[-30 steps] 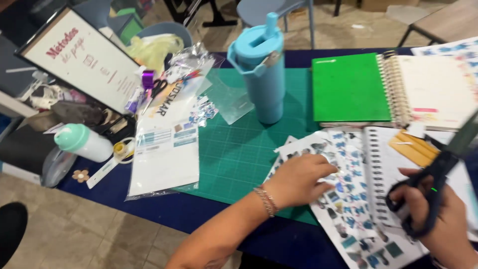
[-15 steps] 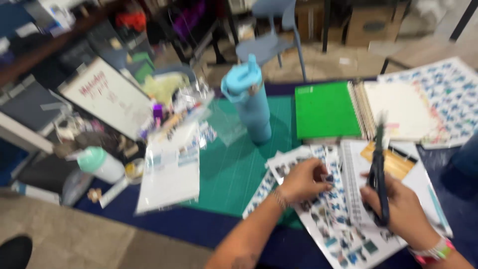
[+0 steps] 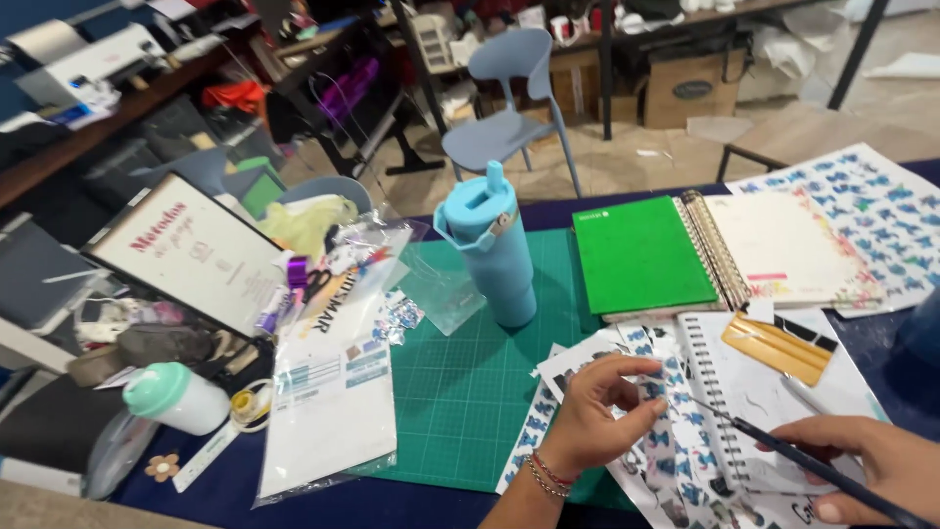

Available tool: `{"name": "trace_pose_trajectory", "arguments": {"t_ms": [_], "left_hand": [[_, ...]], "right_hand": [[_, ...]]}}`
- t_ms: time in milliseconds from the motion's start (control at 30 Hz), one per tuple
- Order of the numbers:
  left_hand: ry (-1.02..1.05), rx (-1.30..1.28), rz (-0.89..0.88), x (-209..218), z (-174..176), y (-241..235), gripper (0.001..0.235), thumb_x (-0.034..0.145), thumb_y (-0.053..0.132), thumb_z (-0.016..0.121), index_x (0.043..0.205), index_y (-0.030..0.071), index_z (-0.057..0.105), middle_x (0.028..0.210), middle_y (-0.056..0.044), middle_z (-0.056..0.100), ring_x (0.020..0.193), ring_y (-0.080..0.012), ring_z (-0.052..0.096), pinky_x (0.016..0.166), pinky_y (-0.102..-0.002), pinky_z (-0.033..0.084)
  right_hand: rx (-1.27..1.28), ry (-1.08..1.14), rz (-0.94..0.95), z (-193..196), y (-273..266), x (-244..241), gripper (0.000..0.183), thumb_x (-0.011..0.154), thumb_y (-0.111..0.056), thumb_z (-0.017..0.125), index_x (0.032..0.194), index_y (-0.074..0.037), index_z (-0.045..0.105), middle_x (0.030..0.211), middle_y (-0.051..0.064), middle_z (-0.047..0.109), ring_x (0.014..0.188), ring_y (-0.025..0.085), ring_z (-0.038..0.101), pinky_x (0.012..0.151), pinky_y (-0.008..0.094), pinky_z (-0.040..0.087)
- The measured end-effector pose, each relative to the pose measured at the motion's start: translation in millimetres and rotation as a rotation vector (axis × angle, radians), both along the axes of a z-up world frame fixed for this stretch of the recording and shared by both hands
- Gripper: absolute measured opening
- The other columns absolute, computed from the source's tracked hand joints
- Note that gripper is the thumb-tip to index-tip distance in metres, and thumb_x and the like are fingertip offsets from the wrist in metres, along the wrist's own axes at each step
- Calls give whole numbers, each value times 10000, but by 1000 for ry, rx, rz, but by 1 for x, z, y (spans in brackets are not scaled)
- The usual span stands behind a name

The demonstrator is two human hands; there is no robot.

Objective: Cutting out small printed stickers from a sheet of paper using scissors

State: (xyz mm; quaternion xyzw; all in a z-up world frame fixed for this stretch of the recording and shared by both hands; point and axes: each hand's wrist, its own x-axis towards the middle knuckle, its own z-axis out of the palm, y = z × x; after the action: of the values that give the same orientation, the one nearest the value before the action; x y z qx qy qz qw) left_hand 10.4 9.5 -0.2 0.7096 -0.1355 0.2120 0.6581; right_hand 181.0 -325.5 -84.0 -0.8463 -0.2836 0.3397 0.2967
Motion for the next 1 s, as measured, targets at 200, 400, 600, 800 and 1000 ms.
{"name": "trace_pose_trajectory", "arguments": {"t_ms": [200,400,600,800,1000], "left_hand": [[13,74,-55,-3,-2,3,380,880,15,754,1240,121,696,1182,-79,678,595,-5,463,631,-201,517],[117,147,-169,-6,-1,7,425,898,88,756,1311,157,684,854,-39,691,598,-15,522,583,-203,467],[159,184,-170,-8,3,10,442,872,91,758,1303,159,695,665,16,624,598,16,484,578,-185,461],[168,148,-230,-12,8,7,415,889,67,769,1290,127,680,955,-55,691,596,-16,583,542,-191,461],[52,163,-188,-9,0,5,450,899,66,778,1329,126,660,669,9,668,706,-5,560,774,-257,582]], "right_hand": [[-64,144,24,67,22,-23,857,441,-626,893,1247,-339,957,718,-7,873,716,110,751,734,223,584],[-65,213,92,72,24,-22,837,451,-605,929,1209,-257,999,616,-2,919,612,121,810,656,241,552],[-42,348,72,71,32,-26,916,450,-601,890,1265,-189,974,701,70,765,635,173,721,639,286,514],[-30,328,67,67,35,-30,910,424,-608,899,1226,-187,991,715,66,801,661,168,738,652,275,515],[76,333,149,67,38,-31,966,455,-703,871,1269,-186,930,802,39,829,710,138,783,688,277,589]]}}
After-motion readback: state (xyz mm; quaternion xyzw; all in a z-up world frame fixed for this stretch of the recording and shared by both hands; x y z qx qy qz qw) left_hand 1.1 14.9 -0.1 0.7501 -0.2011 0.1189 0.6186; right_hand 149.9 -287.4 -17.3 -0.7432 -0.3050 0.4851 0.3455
